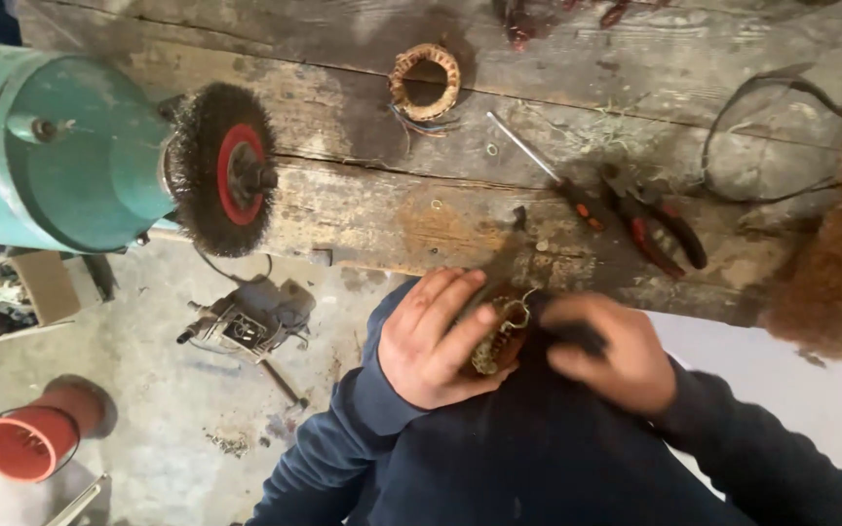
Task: Dismantling and removing copper wiring from an electric motor stator using hand tools.
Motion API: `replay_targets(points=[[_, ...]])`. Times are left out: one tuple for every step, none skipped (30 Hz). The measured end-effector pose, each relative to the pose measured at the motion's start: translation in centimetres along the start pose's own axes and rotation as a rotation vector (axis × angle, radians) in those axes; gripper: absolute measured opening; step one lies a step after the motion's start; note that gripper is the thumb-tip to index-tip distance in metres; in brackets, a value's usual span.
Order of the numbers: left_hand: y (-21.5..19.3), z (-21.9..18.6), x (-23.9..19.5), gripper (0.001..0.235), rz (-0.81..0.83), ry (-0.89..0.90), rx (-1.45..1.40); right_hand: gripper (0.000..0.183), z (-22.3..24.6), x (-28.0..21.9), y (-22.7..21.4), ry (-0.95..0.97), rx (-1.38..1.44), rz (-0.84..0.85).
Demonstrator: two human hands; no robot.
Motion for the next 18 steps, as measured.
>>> replay_targets(points=[[0.5, -0.1, 0.1, 0.077, -0.001, 0.005, -0.003, 0.049, -0.4, 0.6, 0.4, 0.003, -0.003, -0.004], [0.6, 0.2, 0.0, 0.082, -0.041, -0.032, -0.061, 0.066, -0.9, 1.6, 1.2, -0.029, 0.185, 0.049], [0.8, 0.5, -0.1, 0.087, -0.081, -0.069, -0.118, 0.084, -1.4, 2.5, 2.0, -0.06, 0.373, 0.103], [1.0, 0.3, 0.2, 0.087, -0.086, -0.067, -0.116, 0.084, -1.7, 3.2, 2.6, -0.063, 0.368, 0.104], [1.2, 0.3, 0.5, 0.089, -0.092, -0.103, -0.1, 0.094, -1.2, 3.9, 3.4, -0.19, 0.473, 0.16], [1.5, 0.3, 0.7, 0.091, -0.1, -0.138, -0.086, 0.105, -0.8, 4.4, 4.1, -0.315, 0.576, 0.218], [1.3, 0.1, 1.0, 0.091, -0.107, -0.135, -0.086, 0.105, -1.1, 4.9, 4.2, -0.315, 0.569, 0.219], [1.5, 0.2, 1.2, 0.092, -0.066, -0.204, -0.033, 0.104, -1.5, 5.3, 4.4, -0.31, 0.648, 0.196], [1.6, 0.3, 1.4, 0.093, -0.026, -0.273, 0.02, 0.102, -2.0, 5.8, 4.6, -0.305, 0.727, 0.172], [0.9, -0.3, 1.5, 0.093, -0.022, -0.271, 0.024, 0.102, -2.3, 6.0, 4.7, -0.309, 0.729, 0.17], [0.6, -0.8, 1.9, 0.098, 0.036, -0.279, 0.004, 0.096, -3.4, 6.4, 4.9, -0.24, 0.852, 0.152], [0.4, -1.2, 2.3, 0.104, 0.098, -0.279, -0.019, 0.09, -4.5, 6.7, 5.1, -0.17, 0.974, 0.125], [0.1, -0.7, 1.4, 0.104, 0.106, -0.271, -0.019, 0.09, -6.6, 6.8, 5.2, -0.174, 0.977, 0.115], [0.2, 0.1, 0.5, 0.103, 0.141, -0.269, -0.179, 0.081, -9.1, 6.9, 6.3, -0.104, 1.129, 0.148], [0.4, 0.8, -0.5, 0.103, 0.176, -0.267, -0.34, 0.073, -11.5, 7.0, 7.5, -0.034, 1.28, 0.183], [0.7, 1.8, -1.0, 0.103, 0.194, -0.268, -0.34, 0.073, -10.9, 7.3, 7.6, -0.038, 1.296, 0.175], [1.2, 3.0, -1.6, 0.098, 0.235, -0.29, -0.383, 0.066, -9.9, 7.6, 8.4, -0.041, 1.405, 0.263], [1.8, 4.3, -2.1, 0.094, 0.271, -0.31, -0.425, 0.06, -8.8, 7.9, 8.7, -0.048, 1.506, 0.355]])
Point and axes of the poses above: each hand's wrist, its own x-axis towards the middle knuckle, its own y-axis out of the palm, z = x × y, the point moved 8 cm from there along x, towards the middle knuckle, and after that the axes turned 15 degrees about z, right-handed, at the moved point
